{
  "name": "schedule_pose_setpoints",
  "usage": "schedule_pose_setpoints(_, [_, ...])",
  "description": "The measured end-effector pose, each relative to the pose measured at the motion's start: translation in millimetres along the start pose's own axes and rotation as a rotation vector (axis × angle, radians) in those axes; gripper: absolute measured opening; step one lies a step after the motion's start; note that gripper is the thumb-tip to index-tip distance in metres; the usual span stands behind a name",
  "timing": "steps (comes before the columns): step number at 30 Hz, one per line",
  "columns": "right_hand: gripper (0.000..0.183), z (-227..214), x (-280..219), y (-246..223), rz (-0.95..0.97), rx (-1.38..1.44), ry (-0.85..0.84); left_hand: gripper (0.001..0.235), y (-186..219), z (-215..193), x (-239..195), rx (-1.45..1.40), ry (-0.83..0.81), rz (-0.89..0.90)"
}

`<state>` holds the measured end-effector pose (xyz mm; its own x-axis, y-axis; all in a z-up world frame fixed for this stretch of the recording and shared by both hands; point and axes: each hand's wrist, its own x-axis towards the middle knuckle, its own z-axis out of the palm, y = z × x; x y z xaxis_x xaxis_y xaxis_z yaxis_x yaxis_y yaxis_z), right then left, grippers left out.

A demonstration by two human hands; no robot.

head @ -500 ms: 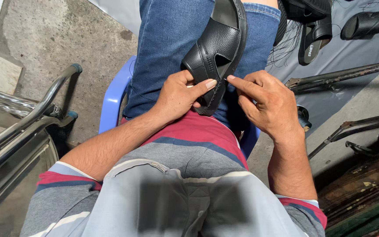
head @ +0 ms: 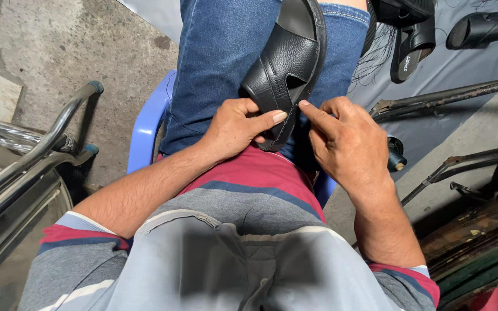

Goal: The person sits on a blue plastic chair and sews a black leather sandal resting on their lap. They use a needle and thread to stitch the sandal's upper strap, repeatedly pulling the thread through the leather. Several other sandals are visible on the floor nearby.

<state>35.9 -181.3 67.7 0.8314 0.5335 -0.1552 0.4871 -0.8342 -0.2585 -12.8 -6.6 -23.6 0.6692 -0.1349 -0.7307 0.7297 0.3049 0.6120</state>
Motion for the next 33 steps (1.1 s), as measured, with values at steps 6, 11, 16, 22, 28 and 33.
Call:
schedule_pose_setpoints(6, [0.030,16.1,-12.5,2.9,0.039,-0.047,0.046,0.023,-1.3,-0.9,-2.2,0.033,-0.016,-0.022])
schedule_pose_setpoints(11, [0.029,16.6,-2.1,0.0,-0.011,0.036,0.135,0.024,3.1,-5.5,0.6,-0.019,-0.040,-0.035])
schedule_pose_setpoints(16, [0.027,31.7,-1.9,10.9,-0.077,0.188,0.196,0.024,1.1,-9.7,3.2,-0.028,-0.036,-0.022])
schedule_pose_setpoints(22, [0.024,41.6,3.5,15.7,-0.156,0.379,0.304,0.019,-6.1,-14.4,8.2,-0.054,-0.093,0.020])
schedule_pose_setpoints(28, [0.023,46.5,8.6,26.2,-0.237,0.449,0.332,0.016,-8.1,-15.4,10.1,-0.092,-0.108,0.047])
schedule_pose_setpoints(33, [0.022,46.7,7.4,30.0,-0.267,0.445,0.311,0.017,-8.5,-16.2,8.4,-0.115,-0.126,0.067])
